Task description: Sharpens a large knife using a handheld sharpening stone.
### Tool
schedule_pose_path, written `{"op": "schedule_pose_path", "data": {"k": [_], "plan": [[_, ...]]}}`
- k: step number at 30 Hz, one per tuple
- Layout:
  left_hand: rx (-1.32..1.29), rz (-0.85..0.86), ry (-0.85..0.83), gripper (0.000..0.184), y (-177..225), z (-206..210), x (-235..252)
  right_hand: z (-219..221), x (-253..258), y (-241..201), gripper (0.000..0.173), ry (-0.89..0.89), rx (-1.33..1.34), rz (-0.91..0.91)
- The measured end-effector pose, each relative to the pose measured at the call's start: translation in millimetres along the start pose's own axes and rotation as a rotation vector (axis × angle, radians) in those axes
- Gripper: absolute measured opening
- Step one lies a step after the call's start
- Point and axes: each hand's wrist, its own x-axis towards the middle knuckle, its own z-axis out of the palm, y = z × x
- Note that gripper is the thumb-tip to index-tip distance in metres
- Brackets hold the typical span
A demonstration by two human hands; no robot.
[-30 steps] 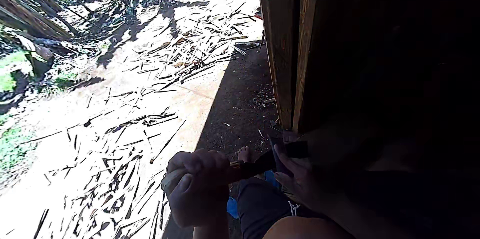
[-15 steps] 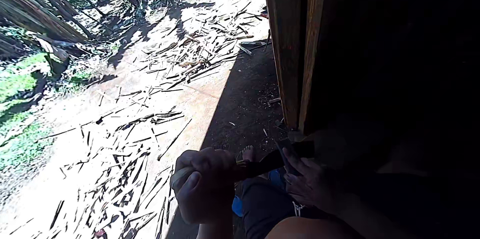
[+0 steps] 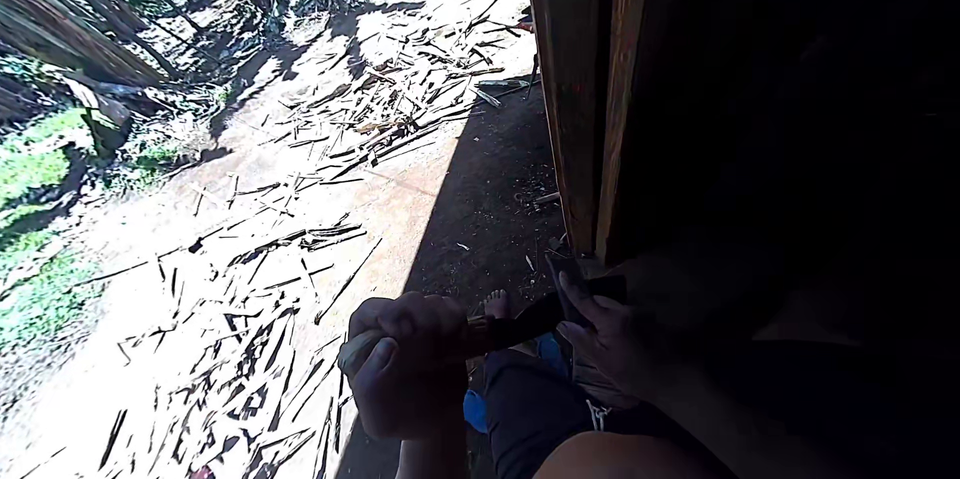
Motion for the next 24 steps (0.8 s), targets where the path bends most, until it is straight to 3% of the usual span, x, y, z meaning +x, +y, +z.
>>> {"op": "schedule_pose_path", "data": {"k": [4,10,16,21,24], "plan": [[0.0,-0.001,-0.025,0.017,-1,0,1,-4,-10,-27,0.06,0.08,0.058,-0.164],[0.001,-0.009,0.016,0.021,-2,-8,1,3,-3,23,0.064,-0.087,0.002,0.111],[0.039,-0.004,0.022,0.022,-3,5,4,0,-19,0,0.062,0.007,0.019,-0.021],[0.062,-0.009,0.001,0.021,-1,-2,3,-4,-3,34,0.065,-0.145,0.034,0.212],[0.051,-0.02,0.005,0.021,-3,6,6,-8,2,13,0.063,-0.103,0.042,0.148]]}}
